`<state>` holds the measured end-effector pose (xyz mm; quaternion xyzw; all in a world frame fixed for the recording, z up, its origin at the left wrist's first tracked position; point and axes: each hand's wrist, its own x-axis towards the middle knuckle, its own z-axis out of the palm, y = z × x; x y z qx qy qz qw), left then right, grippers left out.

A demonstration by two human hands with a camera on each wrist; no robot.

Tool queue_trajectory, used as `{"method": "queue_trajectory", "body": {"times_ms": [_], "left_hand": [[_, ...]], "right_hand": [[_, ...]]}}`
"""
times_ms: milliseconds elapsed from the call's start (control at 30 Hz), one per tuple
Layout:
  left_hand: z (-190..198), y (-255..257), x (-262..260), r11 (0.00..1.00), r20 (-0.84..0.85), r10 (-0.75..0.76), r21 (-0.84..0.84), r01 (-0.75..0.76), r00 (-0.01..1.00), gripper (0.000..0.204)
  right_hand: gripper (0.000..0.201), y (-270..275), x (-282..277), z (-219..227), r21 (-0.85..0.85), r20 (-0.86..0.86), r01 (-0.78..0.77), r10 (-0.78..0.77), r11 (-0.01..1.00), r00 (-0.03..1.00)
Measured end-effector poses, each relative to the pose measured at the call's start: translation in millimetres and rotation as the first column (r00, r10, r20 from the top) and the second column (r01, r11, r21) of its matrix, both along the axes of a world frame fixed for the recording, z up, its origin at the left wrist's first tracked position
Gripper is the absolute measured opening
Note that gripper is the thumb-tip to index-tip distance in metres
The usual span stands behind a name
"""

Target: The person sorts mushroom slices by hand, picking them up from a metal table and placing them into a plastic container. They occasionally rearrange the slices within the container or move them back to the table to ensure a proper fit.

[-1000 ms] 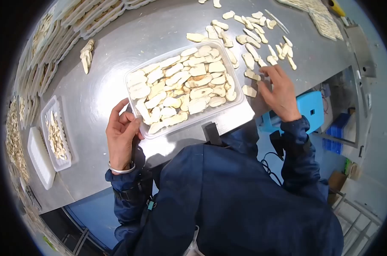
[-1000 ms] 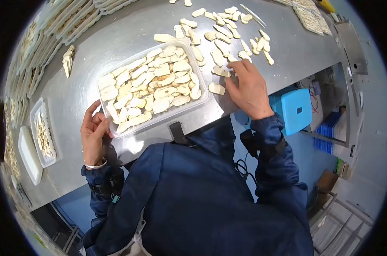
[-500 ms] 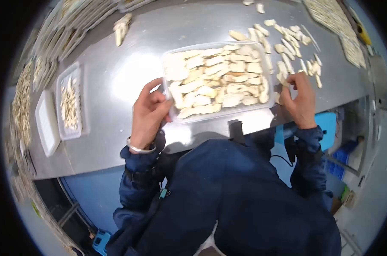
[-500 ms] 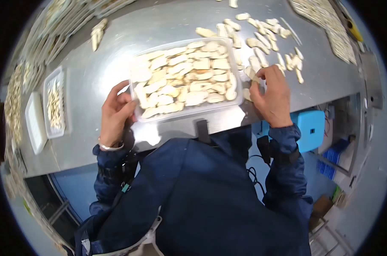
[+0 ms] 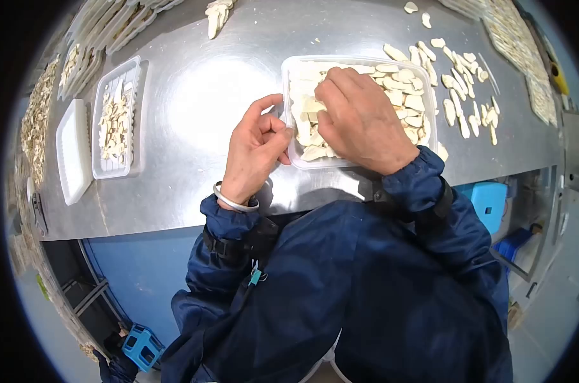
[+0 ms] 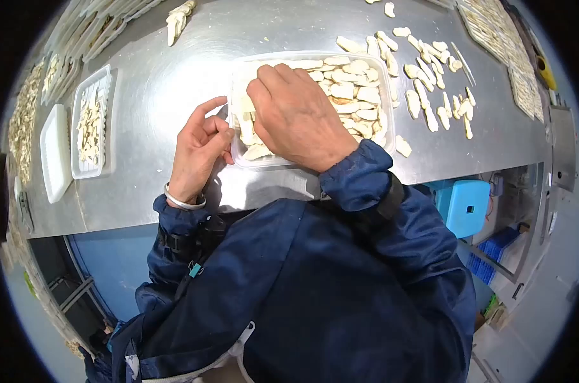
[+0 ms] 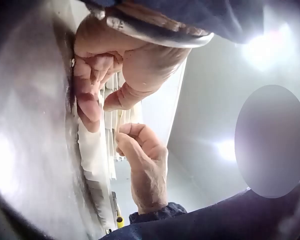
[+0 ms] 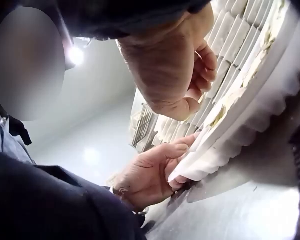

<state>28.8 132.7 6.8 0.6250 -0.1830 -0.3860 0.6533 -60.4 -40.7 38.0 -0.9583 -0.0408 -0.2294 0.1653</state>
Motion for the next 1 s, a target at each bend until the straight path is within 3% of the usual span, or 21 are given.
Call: {"method": "queue_trajectory", "body": {"times_ms": [233, 633, 700, 800, 833, 867, 967, 1000], "left_hand": [[0.3, -0.3, -0.2, 1.000, 0.002, -0.001, 0.004, 0.001, 1.000, 0.049], [3.1, -0.8, -1.5, 0.999, 0.018, -0.008, 0.046, 0.007, 1.000, 0.049], [3.0, -0.2, -1.6, 0.999, 0.042, 0.000, 0.054, -0.002, 0.999, 0.050], [2.0, -0.1, -2.2, 0.999, 0.031, 0.002, 0.050, -0.004, 1.000, 0.051], [2.5, -1.0, -3.2, 0.999, 0.016, 0.020, 0.035, -0.021, 1.000, 0.050], [2.3, -0.8, -2.6, 0.999, -0.010, 0.018, 0.034, -0.017, 1.000, 0.052], [5.4, -2.2, -3.5, 0.997, 0.013, 0.035, 0.064, -0.036, 0.999, 0.052], [5.0, -2.4, -3.7, 0.997, 0.001, 0.052, 0.049, -0.052, 0.999, 0.052]], "right_hand": [[0.016, -0.7, 3.8, -5.4, -0.066, -0.069, 0.019, -0.023, 0.998, 0.997], [0.018, -5.7, 0.1, 1.3, -0.024, 0.019, 0.065, -0.065, 0.998, 0.998], [0.023, -22.0, -18.1, 18.3, 0.033, 0.097, 0.124, -0.127, 0.992, 0.987], [0.018, -75.6, -74.1, 42.0, 0.095, 0.101, 0.367, -0.376, 0.925, 0.921], [0.012, -93.6, -96.1, 44.8, 0.103, 0.061, 0.459, -0.467, 0.882, 0.882], [0.009, -100.2, -117.1, 52.6, 0.083, -0.088, 0.594, -0.588, 0.800, 0.804], [0.011, -121.7, -177.5, 31.8, -0.085, -0.452, 0.583, -0.553, 0.808, 0.700], [0.015, -115.6, -186.8, 24.8, 0.015, -0.457, 0.599, -0.527, 0.801, 0.716]]}}
